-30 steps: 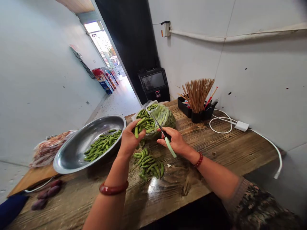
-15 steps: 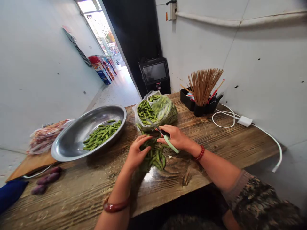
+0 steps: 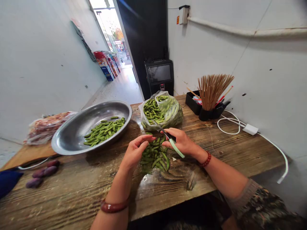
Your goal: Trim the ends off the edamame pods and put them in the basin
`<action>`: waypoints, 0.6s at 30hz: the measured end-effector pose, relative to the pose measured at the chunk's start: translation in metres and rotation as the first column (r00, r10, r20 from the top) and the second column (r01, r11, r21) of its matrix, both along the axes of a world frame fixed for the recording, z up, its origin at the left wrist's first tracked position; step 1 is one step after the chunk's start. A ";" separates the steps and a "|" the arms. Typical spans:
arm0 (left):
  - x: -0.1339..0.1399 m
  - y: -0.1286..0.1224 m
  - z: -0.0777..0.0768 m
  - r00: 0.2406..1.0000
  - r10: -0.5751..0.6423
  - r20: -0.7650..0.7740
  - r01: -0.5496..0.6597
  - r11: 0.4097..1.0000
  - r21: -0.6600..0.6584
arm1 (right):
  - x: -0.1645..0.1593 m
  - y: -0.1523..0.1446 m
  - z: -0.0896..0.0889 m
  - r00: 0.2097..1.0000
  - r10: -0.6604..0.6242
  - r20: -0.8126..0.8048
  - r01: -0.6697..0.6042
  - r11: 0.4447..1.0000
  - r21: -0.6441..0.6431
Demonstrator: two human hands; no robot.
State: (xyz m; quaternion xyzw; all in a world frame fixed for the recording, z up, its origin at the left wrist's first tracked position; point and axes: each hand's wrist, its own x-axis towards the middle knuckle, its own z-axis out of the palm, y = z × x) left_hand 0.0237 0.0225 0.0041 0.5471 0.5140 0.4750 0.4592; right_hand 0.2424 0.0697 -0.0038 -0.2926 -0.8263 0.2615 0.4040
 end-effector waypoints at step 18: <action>-0.042 0.006 -0.015 0.570 0.023 -0.821 0.036 0.998 0.054 | 0.004 0.008 -0.002 0.991 -0.094 -0.093 0.095 0.995 0.011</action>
